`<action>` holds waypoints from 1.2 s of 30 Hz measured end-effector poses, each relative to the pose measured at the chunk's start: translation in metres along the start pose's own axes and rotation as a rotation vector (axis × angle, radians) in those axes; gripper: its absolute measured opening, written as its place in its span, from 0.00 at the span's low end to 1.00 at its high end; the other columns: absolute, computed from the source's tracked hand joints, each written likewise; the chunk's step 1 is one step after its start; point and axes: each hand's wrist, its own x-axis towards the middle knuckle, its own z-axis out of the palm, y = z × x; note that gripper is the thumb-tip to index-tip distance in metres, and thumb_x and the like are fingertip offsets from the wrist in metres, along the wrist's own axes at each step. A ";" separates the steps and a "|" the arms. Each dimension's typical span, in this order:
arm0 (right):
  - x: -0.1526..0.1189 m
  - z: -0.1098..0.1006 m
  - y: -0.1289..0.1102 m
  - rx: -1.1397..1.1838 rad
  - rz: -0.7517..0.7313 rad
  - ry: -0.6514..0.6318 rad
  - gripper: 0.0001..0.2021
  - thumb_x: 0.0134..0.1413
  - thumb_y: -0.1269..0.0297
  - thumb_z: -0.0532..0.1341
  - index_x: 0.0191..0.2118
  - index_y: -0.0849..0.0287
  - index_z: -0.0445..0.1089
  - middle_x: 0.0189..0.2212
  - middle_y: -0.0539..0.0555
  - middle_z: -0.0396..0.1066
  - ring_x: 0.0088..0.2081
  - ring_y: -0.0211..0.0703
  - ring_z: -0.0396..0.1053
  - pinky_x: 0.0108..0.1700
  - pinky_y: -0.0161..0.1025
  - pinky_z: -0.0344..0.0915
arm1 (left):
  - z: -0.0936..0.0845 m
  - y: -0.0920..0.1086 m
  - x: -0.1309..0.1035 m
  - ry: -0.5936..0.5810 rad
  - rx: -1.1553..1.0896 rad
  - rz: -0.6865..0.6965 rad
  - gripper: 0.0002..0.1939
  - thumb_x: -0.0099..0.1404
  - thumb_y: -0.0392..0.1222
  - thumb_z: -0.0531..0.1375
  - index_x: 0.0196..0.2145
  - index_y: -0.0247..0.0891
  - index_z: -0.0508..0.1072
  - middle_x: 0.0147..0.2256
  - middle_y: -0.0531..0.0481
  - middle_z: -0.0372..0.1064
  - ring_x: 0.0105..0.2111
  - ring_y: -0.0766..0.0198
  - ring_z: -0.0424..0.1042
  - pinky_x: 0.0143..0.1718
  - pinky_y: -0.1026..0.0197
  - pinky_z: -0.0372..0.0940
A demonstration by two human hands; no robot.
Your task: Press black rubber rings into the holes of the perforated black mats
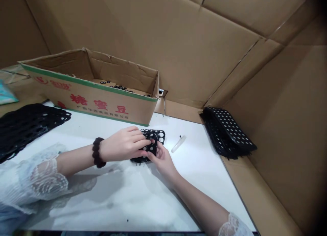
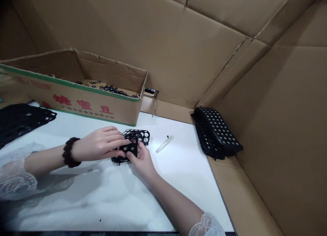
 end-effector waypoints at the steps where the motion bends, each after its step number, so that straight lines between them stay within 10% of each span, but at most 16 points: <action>1: -0.001 0.000 -0.001 0.005 0.006 -0.018 0.16 0.43 0.66 0.62 0.41 0.58 0.61 0.34 0.51 0.69 0.36 0.38 0.67 0.39 0.36 0.63 | 0.005 0.002 -0.001 -0.021 -0.035 0.000 0.17 0.62 0.49 0.51 0.43 0.35 0.67 0.34 0.47 0.71 0.34 0.62 0.67 0.38 0.59 0.59; 12: -0.007 0.008 -0.005 -0.058 0.010 -0.127 0.08 0.48 0.65 0.59 0.36 0.59 0.64 0.26 0.47 0.66 0.29 0.33 0.64 0.35 0.33 0.62 | 0.021 0.001 -0.007 -0.070 -0.145 -0.177 0.12 0.64 0.40 0.49 0.33 0.36 0.70 0.29 0.50 0.70 0.30 0.65 0.66 0.36 0.61 0.57; 20: -0.007 0.013 -0.009 -0.031 0.068 0.036 0.12 0.44 0.61 0.61 0.36 0.60 0.67 0.27 0.50 0.68 0.29 0.36 0.66 0.36 0.37 0.65 | 0.015 0.006 -0.006 0.127 -0.379 -0.712 0.09 0.58 0.38 0.51 0.23 0.37 0.68 0.23 0.55 0.68 0.24 0.70 0.65 0.28 0.68 0.58; 26: -0.007 0.003 0.000 -0.029 0.116 0.079 0.10 0.43 0.60 0.62 0.30 0.61 0.65 0.20 0.46 0.61 0.24 0.32 0.61 0.28 0.31 0.61 | -0.001 -0.033 -0.010 0.380 -0.154 -0.978 0.09 0.58 0.43 0.52 0.25 0.39 0.69 0.23 0.56 0.70 0.25 0.67 0.69 0.27 0.67 0.60; 33: -0.001 0.005 -0.001 0.025 0.089 0.111 0.11 0.42 0.61 0.62 0.29 0.61 0.64 0.24 0.49 0.65 0.26 0.34 0.63 0.30 0.33 0.61 | 0.018 -0.002 -0.016 0.077 0.014 -0.372 0.11 0.62 0.40 0.50 0.29 0.38 0.71 0.25 0.51 0.72 0.26 0.64 0.70 0.31 0.63 0.62; 36: -0.001 0.007 -0.004 -0.011 0.082 0.120 0.10 0.42 0.60 0.62 0.30 0.61 0.64 0.24 0.49 0.65 0.27 0.35 0.63 0.30 0.33 0.61 | 0.028 0.017 -0.017 0.030 -0.067 -0.345 0.12 0.63 0.40 0.49 0.33 0.37 0.71 0.26 0.49 0.73 0.26 0.64 0.71 0.31 0.63 0.63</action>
